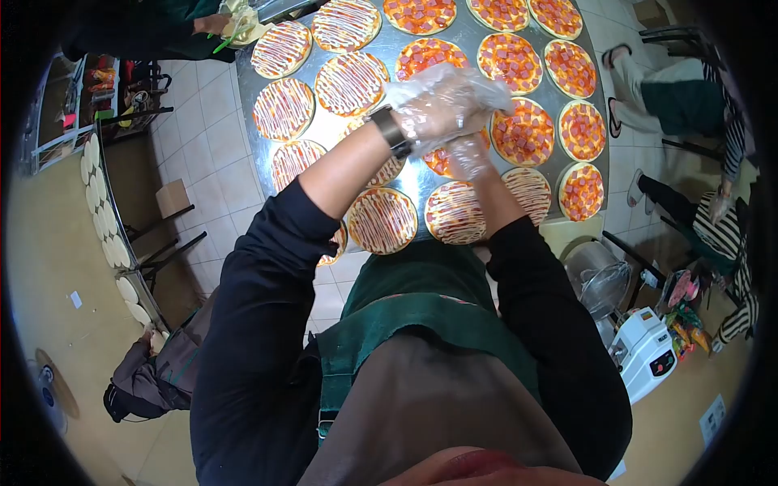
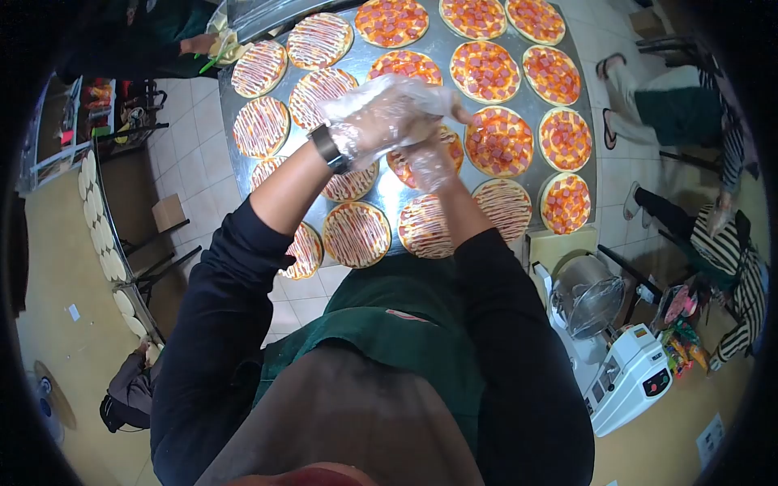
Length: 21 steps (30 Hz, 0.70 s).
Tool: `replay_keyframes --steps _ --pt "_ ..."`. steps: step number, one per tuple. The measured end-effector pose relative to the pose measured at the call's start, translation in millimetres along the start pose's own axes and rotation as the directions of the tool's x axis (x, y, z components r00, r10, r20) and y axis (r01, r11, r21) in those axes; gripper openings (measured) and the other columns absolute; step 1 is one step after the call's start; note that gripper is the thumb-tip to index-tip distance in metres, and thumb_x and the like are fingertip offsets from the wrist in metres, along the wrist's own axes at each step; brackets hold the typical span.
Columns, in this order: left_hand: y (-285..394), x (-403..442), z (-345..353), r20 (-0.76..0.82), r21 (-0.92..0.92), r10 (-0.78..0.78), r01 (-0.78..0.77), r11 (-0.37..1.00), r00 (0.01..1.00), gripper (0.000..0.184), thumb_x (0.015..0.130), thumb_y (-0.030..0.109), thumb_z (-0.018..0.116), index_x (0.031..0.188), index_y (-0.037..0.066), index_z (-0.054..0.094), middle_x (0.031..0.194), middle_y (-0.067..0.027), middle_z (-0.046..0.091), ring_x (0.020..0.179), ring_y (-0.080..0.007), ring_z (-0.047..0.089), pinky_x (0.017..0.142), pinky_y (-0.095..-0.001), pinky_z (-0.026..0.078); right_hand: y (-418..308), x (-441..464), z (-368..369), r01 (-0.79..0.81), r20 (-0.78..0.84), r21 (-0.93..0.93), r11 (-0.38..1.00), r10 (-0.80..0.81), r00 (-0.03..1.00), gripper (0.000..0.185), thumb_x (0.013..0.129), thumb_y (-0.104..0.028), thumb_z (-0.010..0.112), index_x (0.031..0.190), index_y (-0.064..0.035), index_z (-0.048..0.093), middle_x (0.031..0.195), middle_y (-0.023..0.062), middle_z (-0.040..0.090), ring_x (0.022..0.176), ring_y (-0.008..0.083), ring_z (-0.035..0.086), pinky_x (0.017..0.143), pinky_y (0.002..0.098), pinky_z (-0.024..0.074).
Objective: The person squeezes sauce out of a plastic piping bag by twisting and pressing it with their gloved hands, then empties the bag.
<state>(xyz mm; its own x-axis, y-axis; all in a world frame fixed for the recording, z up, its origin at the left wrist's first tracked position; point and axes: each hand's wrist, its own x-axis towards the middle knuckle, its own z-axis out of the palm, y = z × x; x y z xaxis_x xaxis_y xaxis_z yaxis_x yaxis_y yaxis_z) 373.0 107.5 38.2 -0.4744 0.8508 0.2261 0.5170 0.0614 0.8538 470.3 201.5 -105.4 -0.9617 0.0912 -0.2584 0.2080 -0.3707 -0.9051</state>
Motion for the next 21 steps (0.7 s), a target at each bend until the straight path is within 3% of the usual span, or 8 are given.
replay_keyframes --steps 3,7,10,12,15,19,20,21 --pt "-5 21 12 0.089 0.226 0.011 -0.031 0.974 0.996 0.023 0.079 0.011 0.056 0.102 0.009 0.060 0.092 -0.0103 0.065 0.087 -0.0291 0.060 0.072 -0.0353 0.047 -23 9 -43 0.022 0.079 0.180 0.983 -0.037 0.996 0.053 0.087 -0.025 0.057 0.134 -0.0124 0.036 0.131 0.0033 0.045 0.119 0.0175 0.045 0.102 0.0349 0.0360" --pt "10 16 -3 0.014 0.118 0.225 -0.225 0.967 0.974 0.022 0.080 0.016 0.058 0.101 0.008 0.057 0.097 -0.0110 0.062 0.083 -0.0312 0.058 0.072 -0.0372 0.047 -13 7 -25 -0.002 0.036 0.271 0.962 -0.008 0.999 0.053 0.087 -0.026 0.058 0.134 -0.0121 0.036 0.129 0.0030 0.046 0.118 0.0170 0.046 0.102 0.0344 0.0362" --pt "9 -11 -5 0.044 -0.021 0.022 -0.021 1.000 0.999 0.023 0.080 0.016 0.058 0.102 0.008 0.057 0.097 -0.0112 0.062 0.084 -0.0307 0.058 0.073 -0.0369 0.047 15 -2 14 0.000 -0.035 0.068 0.998 0.002 0.999 0.054 0.087 -0.026 0.059 0.133 -0.0119 0.036 0.128 0.0028 0.047 0.118 0.0166 0.046 0.102 0.0339 0.0363" --pt "4 -14 1 0.038 -0.054 0.003 -0.001 0.999 0.999 0.024 0.080 0.016 0.058 0.103 0.008 0.056 0.097 -0.0114 0.062 0.085 -0.0304 0.058 0.074 -0.0367 0.047 8 -6 16 -0.013 -0.051 0.068 0.998 0.016 0.999 0.054 0.087 -0.027 0.060 0.133 -0.0118 0.036 0.127 0.0027 0.047 0.117 0.0164 0.046 0.102 0.0337 0.0364" --pt "-25 3 28 0.001 0.031 0.105 -0.105 0.994 0.995 0.026 0.080 0.016 0.058 0.104 0.008 0.056 0.098 -0.0117 0.062 0.086 -0.0300 0.058 0.075 -0.0364 0.047 -22 -12 -14 -0.037 -0.034 0.345 0.938 0.052 0.998 0.055 0.087 -0.027 0.061 0.133 -0.0116 0.036 0.126 0.0024 0.048 0.117 0.0160 0.047 0.102 0.0333 0.0365" --pt "1 10 19 0.094 0.293 0.017 -0.044 0.955 0.995 0.025 0.079 0.012 0.057 0.104 0.006 0.057 0.100 -0.0123 0.063 0.087 -0.0291 0.059 0.076 -0.0349 0.046 8 0 -88 -0.139 0.363 0.230 0.963 0.048 0.930 0.050 0.089 -0.023 0.057 0.133 -0.0124 0.035 0.129 0.0018 0.044 0.119 0.0141 0.043 0.102 0.0319 0.0352" --pt "-4 6 21 0.095 0.295 0.017 -0.044 0.955 0.995 0.025 0.079 0.012 0.057 0.104 0.006 0.057 0.100 -0.0123 0.063 0.087 -0.0291 0.059 0.076 -0.0349 0.046 24 -2 -72 0.047 0.261 0.140 0.989 -0.082 0.962 0.047 0.092 -0.021 0.053 0.134 -0.0121 0.034 0.131 0.0026 0.041 0.120 0.0141 0.041 0.102 0.0313 0.0353" --pt "-12 1 27 0.015 0.048 0.037 -0.038 0.998 0.999 0.025 0.079 0.011 0.057 0.103 0.006 0.059 0.101 -0.0122 0.064 0.086 -0.0283 0.059 0.076 -0.0342 0.047 25 -8 -46 0.045 0.162 0.114 0.992 -0.063 0.985 0.046 0.093 -0.021 0.049 0.134 -0.0120 0.033 0.133 0.0030 0.039 0.121 0.0142 0.041 0.102 0.0306 0.0354"
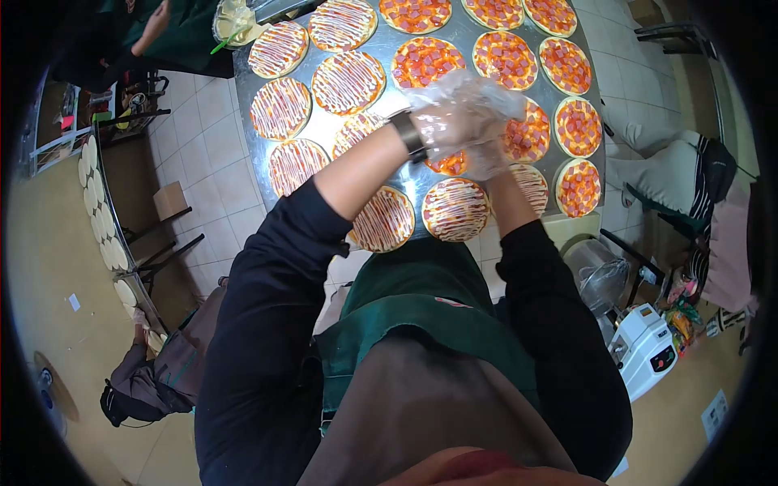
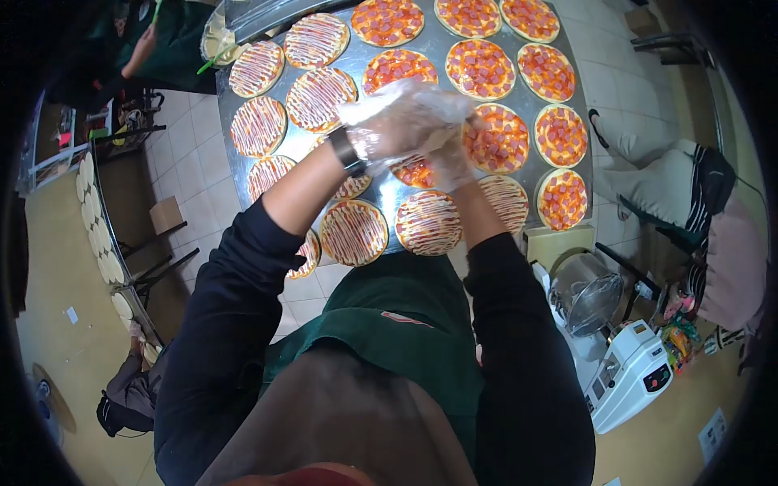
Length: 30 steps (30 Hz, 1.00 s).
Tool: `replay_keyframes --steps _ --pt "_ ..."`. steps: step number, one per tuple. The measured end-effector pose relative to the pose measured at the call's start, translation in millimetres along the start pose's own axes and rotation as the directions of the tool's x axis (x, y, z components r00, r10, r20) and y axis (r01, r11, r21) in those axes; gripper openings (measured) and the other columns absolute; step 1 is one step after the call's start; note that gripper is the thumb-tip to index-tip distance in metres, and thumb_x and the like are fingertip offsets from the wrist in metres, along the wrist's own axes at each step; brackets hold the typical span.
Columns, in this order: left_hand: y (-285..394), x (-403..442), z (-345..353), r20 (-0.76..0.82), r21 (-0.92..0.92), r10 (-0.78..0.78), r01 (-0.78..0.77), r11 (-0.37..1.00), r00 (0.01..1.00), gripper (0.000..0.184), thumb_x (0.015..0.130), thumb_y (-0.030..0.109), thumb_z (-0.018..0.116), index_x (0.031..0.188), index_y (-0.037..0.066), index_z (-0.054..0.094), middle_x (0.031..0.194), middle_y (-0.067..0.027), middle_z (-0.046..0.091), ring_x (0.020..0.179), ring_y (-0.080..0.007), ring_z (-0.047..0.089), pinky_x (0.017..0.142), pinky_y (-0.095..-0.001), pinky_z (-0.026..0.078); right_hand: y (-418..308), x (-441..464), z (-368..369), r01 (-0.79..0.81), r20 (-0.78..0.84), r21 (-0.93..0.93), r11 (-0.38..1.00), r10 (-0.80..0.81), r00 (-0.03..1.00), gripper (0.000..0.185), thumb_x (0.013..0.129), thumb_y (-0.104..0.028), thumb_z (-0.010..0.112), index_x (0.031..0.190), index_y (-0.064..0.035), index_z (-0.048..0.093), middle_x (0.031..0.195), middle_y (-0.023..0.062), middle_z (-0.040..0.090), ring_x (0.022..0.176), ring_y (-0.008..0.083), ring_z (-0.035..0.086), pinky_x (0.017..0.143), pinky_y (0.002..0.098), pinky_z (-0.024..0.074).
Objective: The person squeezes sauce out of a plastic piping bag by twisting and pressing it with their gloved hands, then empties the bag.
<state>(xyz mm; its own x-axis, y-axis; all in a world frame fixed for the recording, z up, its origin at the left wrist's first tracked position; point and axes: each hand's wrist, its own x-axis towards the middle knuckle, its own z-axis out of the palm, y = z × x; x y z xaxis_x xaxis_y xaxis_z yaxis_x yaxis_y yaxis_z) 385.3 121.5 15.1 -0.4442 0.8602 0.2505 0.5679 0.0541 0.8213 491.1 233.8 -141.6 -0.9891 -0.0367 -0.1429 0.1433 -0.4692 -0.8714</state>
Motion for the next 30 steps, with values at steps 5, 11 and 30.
replay_keyframes --steps 5,11,30 --pt "8 -15 -9 0.094 -0.231 -0.165 0.183 0.956 0.982 0.023 0.081 0.009 0.055 0.103 0.005 0.062 0.101 -0.0116 0.065 0.088 -0.0248 0.061 0.076 -0.0324 0.048 -4 -2 25 0.043 -0.091 -0.425 0.904 -0.090 0.992 0.043 0.096 -0.025 0.043 0.135 -0.0119 0.031 0.135 0.0038 0.036 0.122 0.0146 0.040 0.101 0.0293 0.0364" --pt "23 11 2 0.037 0.106 0.035 -0.039 0.994 0.999 0.018 0.085 0.014 0.054 0.102 0.009 0.059 0.091 -0.0098 0.065 0.081 -0.0256 0.062 0.069 -0.0338 0.049 -26 -7 -57 -0.212 0.116 0.092 0.973 0.201 0.973 0.045 0.095 -0.025 0.040 0.138 -0.0130 0.030 0.136 0.0047 0.038 0.128 0.0166 0.033 0.105 0.0340 0.0298" --pt "3 -16 18 0.053 -0.242 -0.080 0.090 0.966 0.995 0.022 0.079 0.008 0.055 0.100 0.006 0.062 0.101 -0.0120 0.064 0.092 -0.0231 0.060 0.081 -0.0317 0.046 26 -25 13 -0.123 -0.118 -0.126 0.984 0.108 0.987 0.048 0.089 -0.019 0.047 0.135 -0.0114 0.034 0.134 0.0062 0.040 0.128 0.0177 0.034 0.105 0.0392 0.0314"
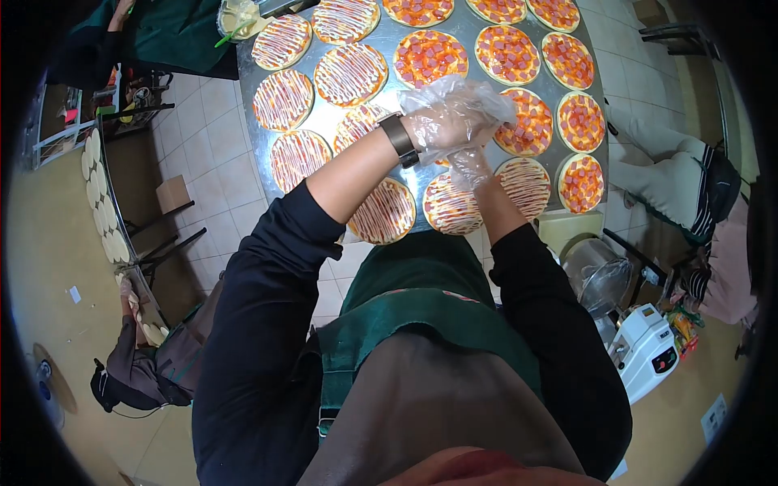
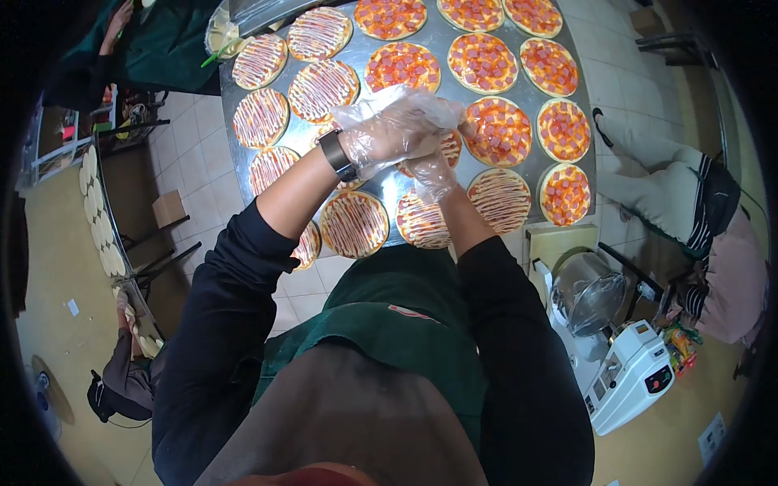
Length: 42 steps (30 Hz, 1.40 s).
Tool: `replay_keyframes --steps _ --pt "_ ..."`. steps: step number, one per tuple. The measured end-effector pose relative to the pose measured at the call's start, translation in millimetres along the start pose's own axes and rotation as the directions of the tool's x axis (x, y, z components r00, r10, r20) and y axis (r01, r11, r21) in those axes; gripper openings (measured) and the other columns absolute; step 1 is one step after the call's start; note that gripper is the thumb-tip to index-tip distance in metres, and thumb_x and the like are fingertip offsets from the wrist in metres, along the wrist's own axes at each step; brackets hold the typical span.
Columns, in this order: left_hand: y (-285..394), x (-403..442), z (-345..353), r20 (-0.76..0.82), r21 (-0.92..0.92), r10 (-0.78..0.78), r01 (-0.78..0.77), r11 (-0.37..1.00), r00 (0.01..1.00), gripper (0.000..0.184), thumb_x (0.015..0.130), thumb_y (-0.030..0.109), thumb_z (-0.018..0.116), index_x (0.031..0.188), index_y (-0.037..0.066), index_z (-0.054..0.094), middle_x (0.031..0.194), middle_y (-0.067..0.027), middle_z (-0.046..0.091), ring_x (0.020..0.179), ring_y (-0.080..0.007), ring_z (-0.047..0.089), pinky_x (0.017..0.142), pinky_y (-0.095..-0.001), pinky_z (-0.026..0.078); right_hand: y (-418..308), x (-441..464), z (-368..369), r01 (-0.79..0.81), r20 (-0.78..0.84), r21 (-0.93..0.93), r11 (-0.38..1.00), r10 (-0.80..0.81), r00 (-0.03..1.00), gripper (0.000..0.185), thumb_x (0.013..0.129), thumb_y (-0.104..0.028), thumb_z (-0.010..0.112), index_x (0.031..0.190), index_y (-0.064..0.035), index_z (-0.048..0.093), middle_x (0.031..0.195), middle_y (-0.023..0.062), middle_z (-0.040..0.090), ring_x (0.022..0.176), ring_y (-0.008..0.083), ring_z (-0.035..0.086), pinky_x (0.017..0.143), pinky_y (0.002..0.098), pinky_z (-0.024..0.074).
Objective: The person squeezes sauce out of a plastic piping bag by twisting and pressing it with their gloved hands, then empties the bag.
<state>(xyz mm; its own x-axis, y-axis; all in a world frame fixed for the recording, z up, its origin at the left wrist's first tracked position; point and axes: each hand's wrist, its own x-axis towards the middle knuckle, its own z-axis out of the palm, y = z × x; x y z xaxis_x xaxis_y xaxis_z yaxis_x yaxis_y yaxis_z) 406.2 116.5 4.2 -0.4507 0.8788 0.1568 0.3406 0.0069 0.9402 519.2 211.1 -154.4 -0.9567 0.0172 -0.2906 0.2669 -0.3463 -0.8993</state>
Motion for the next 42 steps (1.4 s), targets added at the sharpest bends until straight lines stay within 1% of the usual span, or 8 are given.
replay_keyframes --steps 14,17,27,30,31,33,35,42 --pt "8 8 9 0.017 0.256 0.002 -0.006 0.967 1.000 0.024 0.080 0.019 0.057 0.103 0.016 0.064 0.092 -0.0124 0.061 0.085 -0.0312 0.058 0.075 -0.0391 0.047 14 -3 -21 -0.113 -0.018 -0.158 0.981 0.112 0.994 0.053 0.084 -0.015 0.056 0.133 -0.0079 0.037 0.134 0.0069 0.038 0.128 0.0207 0.034 0.105 0.0428 0.0320" --pt "9 12 13 0.062 0.319 0.018 -0.037 0.947 0.998 0.020 0.081 0.013 0.056 0.100 0.012 0.061 0.099 -0.0098 0.063 0.093 -0.0296 0.058 0.079 -0.0366 0.047 2 3 -58 0.269 0.156 0.022 0.963 -0.269 0.950 0.053 0.086 -0.018 0.057 0.133 -0.0071 0.036 0.132 0.0068 0.039 0.127 0.0169 0.034 0.105 0.0338 0.0320" --pt "21 11 0 0.000 0.345 0.067 -0.063 0.936 0.998 0.027 0.079 0.014 0.059 0.105 0.007 0.058 0.100 -0.0099 0.062 0.091 -0.0273 0.058 0.077 -0.0326 0.048 -19 1 -27 0.049 0.020 -0.157 0.986 -0.046 0.999 0.063 0.079 -0.012 0.067 0.132 -0.0067 0.034 0.130 0.0077 0.043 0.120 0.0167 0.042 0.100 0.0315 0.0362" --pt "32 29 -8 -0.017 0.976 -0.209 0.061 0.207 0.978 0.032 0.076 0.013 0.061 0.107 0.006 0.056 0.101 -0.0119 0.061 0.091 -0.0253 0.058 0.075 -0.0335 0.048 -71 15 -32 0.020 0.118 -0.226 0.974 0.007 0.993 0.067 0.077 -0.011 0.070 0.132 -0.0066 0.033 0.129 0.0080 0.044 0.117 0.0166 0.045 0.099 0.0308 0.0375" --pt "18 33 -18 -0.173 0.587 0.039 0.071 0.807 0.984 0.030 0.074 0.012 0.061 0.103 0.005 0.058 0.096 -0.0138 0.061 0.087 -0.0258 0.059 0.072 -0.0354 0.048 -99 20 -31 -0.114 0.252 -0.276 0.955 0.186 0.950 0.068 0.079 -0.009 0.069 0.135 -0.0099 0.030 0.129 0.0066 0.044 0.116 0.0198 0.046 0.098 0.0316 0.0388" --pt "24 32 -35 -0.448 -0.063 0.122 -0.167 0.984 0.886 0.028 0.073 0.011 0.061 0.099 0.003 0.059 0.091 -0.0157 0.062 0.084 -0.0264 0.060 0.070 -0.0372 0.049 -173 18 20 0.087 0.200 -0.372 0.924 -0.012 0.980 0.065 0.074 -0.010 0.073 0.128 -0.0064 0.038 0.121 0.0056 0.051 0.109 0.0164 0.051 0.092 0.0306 0.0432" --pt "67 36 -64 -0.270 0.669 0.161 0.065 0.740 0.949 0.020 0.072 0.010 0.060 0.091 0.004 0.063 0.079 -0.0181 0.062 0.075 -0.0292 0.061 0.066 -0.0403 0.048 -199 23 45 0.277 0.169 -0.468 0.839 -0.222 0.960 0.063 0.068 -0.011 0.078 0.122 -0.0029 0.046 0.113 0.0045 0.058 0.101 0.0130 0.056 0.086 0.0295 0.0477" --pt "61 42 -104 -0.304 0.619 0.322 -0.071 0.782 0.897 0.021 0.084 0.017 0.050 0.095 0.002 0.059 0.089 -0.0178 0.059 0.083 -0.0292 0.057 0.074 -0.0385 0.044 -214 65 93 0.392 0.170 0.235 0.890 -0.434 0.885 0.054 0.073 -0.008 0.075 0.120 -0.0054 0.049 0.113 0.0033 0.057 0.102 0.0137 0.056 0.087 0.0294 0.0474"
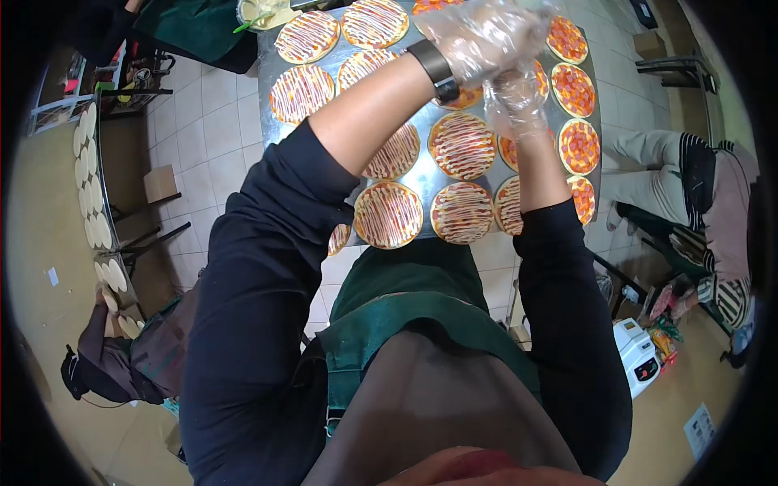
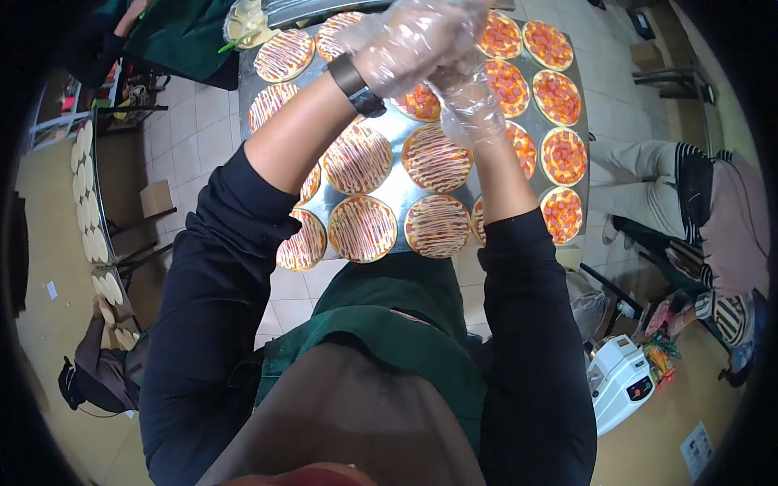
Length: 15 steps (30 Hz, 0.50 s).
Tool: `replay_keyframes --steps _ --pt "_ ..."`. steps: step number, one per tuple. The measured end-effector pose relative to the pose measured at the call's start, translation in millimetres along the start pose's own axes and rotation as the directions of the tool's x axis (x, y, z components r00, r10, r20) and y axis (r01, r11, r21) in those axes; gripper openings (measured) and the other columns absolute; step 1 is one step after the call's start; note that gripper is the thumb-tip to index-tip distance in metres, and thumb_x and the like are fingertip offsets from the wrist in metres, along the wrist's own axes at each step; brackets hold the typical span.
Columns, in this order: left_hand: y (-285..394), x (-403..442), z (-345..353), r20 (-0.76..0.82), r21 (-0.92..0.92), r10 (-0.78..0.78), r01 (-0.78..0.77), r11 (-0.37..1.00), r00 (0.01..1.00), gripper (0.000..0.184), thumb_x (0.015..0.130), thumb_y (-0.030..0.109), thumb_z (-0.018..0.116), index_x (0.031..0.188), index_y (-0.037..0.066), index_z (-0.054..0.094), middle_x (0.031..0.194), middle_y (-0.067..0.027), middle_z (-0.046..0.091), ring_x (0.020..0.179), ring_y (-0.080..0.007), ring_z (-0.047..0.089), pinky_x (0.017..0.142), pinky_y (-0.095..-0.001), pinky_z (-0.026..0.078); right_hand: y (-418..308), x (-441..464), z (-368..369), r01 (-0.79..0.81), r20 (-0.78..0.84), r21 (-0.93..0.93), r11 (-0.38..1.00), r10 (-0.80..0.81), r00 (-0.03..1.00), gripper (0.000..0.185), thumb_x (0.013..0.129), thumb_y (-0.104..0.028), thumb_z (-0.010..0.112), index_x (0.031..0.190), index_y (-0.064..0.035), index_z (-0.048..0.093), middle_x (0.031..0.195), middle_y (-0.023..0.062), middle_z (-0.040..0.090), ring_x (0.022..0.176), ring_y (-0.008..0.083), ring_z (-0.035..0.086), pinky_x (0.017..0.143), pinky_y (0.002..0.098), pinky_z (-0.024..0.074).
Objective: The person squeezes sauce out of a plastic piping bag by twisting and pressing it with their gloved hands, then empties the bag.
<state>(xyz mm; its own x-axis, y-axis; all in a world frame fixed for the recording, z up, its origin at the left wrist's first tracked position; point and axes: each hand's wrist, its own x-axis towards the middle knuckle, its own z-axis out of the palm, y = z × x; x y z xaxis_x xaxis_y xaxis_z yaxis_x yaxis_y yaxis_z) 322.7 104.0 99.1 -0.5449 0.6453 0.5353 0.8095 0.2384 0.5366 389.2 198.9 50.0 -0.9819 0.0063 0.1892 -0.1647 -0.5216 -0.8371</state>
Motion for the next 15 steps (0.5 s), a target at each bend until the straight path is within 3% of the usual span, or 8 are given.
replay_keyframes --steps 2,4,6,8,10,11,12,15 --pt "2 -16 -16 -0.106 -0.104 0.019 -0.030 0.994 0.994 0.026 0.090 0.018 0.046 0.106 0.000 0.056 0.101 -0.0164 0.057 0.095 -0.0261 0.054 0.085 -0.0360 0.042 16 -5 8 -0.120 -0.007 -0.288 0.950 0.123 0.992 0.059 0.085 -0.020 0.063 0.133 -0.0061 0.033 0.124 0.0063 0.046 0.111 0.0183 0.046 0.092 0.0302 0.0406" --pt "-11 -22 -10 0.016 -0.788 -0.276 0.182 0.588 0.961 0.015 0.083 0.011 0.051 0.093 0.001 0.057 0.085 -0.0165 0.059 0.081 -0.0279 0.057 0.070 -0.0366 0.044 34 0 -11 0.015 0.119 -0.717 0.697 0.101 0.988 0.057 0.086 -0.022 0.061 0.133 -0.0053 0.033 0.124 0.0063 0.046 0.111 0.0176 0.047 0.093 0.0308 0.0402" --pt "-32 -23 7 -0.020 -0.878 -0.418 0.184 0.442 0.908 0.008 0.083 0.008 0.053 0.087 0.002 0.056 0.075 -0.0125 0.059 0.070 -0.0249 0.058 0.061 -0.0343 0.044 51 -5 -14 0.023 0.072 -0.616 0.787 0.027 0.997 0.051 0.079 -0.013 0.070 0.122 -0.0038 0.046 0.114 0.0055 0.055 0.103 0.0144 0.053 0.088 0.0288 0.0434" --pt "-28 -32 -7 -0.053 0.253 -0.049 0.061 0.965 0.997 0.006 0.086 0.010 0.054 0.083 0.006 0.056 0.071 -0.0004 0.053 0.063 -0.0114 0.050 0.058 -0.0271 0.040 61 -8 -22 0.015 0.050 -0.610 0.792 0.020 0.999 0.048 0.076 -0.010 0.073 0.118 -0.0032 0.051 0.111 0.0054 0.058 0.101 0.0134 0.055 0.086 0.0285 0.0444" --pt "-35 -26 -8 0.036 0.276 -0.091 0.077 0.958 0.995 0.011 0.089 0.016 0.055 0.083 0.007 0.056 0.069 0.0016 0.049 0.062 -0.0095 0.045 0.059 -0.0254 0.038 67 -5 -30 -0.154 0.045 -0.593 0.790 0.224 0.974 0.049 0.076 -0.013 0.074 0.118 -0.0025 0.051 0.111 0.0062 0.058 0.102 0.0138 0.054 0.088 0.0286 0.0437" --pt "-35 -20 -4 0.044 -0.505 -0.396 0.362 0.784 0.917 0.016 0.090 0.019 0.056 0.082 0.005 0.056 0.069 -0.0025 0.051 0.063 -0.0130 0.047 0.060 -0.0277 0.039 61 -1 -29 -0.226 0.011 -0.597 0.770 0.289 0.957 0.050 0.074 -0.014 0.076 0.117 -0.0027 0.052 0.109 0.0065 0.060 0.099 0.0152 0.057 0.085 0.0290 0.0456" --pt "-37 -15 -1 0.264 -0.934 -0.563 0.353 0.052 0.783 0.021 0.090 0.022 0.056 0.082 0.003 0.056 0.069 -0.0065 0.052 0.064 -0.0164 0.049 0.061 -0.0301 0.040 65 7 -39 -0.226 0.020 -0.597 0.770 0.295 0.955 0.050 0.074 -0.014 0.076 0.117 -0.0027 0.052 0.109 0.0065 0.060 0.099 0.0152 0.057 0.085 0.0290 0.0456" --pt "-44 2 -9 0.019 -0.742 -0.500 0.348 0.573 0.866 0.025 0.093 0.025 0.046 0.093 0.003 0.057 0.083 -0.0119 0.056 0.077 -0.0217 0.053 0.071 -0.0340 0.042 85 34 -75 -0.233 -0.046 -0.417 0.879 0.236 0.971 0.046 0.070 -0.008 0.077 0.110 0.0012 0.055 0.103 0.0086 0.063 0.090 0.0165 0.061 0.076 0.0281 0.0496"
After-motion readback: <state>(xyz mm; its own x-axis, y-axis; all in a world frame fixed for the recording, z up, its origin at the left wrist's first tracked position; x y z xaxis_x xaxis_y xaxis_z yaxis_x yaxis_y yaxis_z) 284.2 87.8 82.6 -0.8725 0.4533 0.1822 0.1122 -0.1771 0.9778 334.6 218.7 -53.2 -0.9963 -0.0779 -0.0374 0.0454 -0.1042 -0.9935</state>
